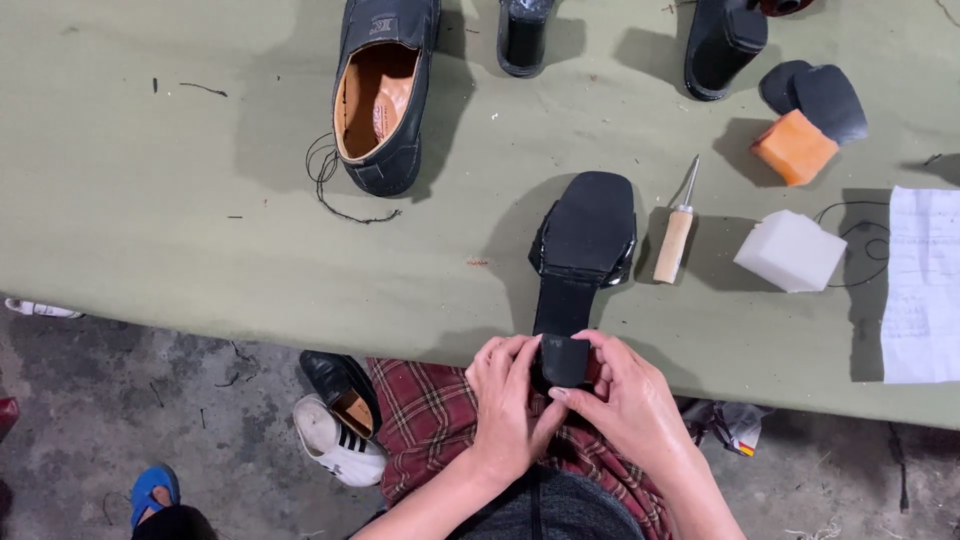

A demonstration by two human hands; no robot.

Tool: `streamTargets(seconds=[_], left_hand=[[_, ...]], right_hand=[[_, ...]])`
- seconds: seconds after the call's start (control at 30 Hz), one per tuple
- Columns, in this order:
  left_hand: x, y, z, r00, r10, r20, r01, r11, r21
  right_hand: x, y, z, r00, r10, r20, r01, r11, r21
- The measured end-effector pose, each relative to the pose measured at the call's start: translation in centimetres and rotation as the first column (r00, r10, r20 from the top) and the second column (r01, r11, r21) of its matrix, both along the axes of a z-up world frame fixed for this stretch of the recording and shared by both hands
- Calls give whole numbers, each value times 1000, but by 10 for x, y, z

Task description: A person uses an awl to work on a shoe heel and then cleans the shoe with a cloth at a repair bench.

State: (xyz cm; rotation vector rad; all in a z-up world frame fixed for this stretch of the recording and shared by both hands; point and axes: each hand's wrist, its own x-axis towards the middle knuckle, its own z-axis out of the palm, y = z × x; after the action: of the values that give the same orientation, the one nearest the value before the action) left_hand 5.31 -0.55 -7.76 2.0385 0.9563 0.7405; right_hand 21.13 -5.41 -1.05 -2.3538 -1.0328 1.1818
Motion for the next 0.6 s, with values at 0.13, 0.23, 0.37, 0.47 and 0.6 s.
streamTargets(seconds=[0.13, 0.23, 0.37, 0.47, 0.6], left_hand=[[2, 2, 0, 999, 29, 30, -29, 1000, 11], [8, 9, 3, 998, 40, 45, -42, 998, 36], [20, 23, 0, 995, 52, 84, -62, 991, 118], [30, 37, -15, 995, 55, 89, -72, 977, 202], [41, 51, -13, 993, 91, 76, -109, 954, 280]], right_hand=[[4, -1, -3, 999, 40, 11, -40, 998, 46], [11, 4, -1, 999, 42, 10, -42, 993, 107], [20, 17, 5, 997, 75, 2, -73, 976, 204], [27, 23, -12, 999, 17, -49, 1, 936, 353], [32, 31, -24, 980, -78, -186, 155, 878, 452]])
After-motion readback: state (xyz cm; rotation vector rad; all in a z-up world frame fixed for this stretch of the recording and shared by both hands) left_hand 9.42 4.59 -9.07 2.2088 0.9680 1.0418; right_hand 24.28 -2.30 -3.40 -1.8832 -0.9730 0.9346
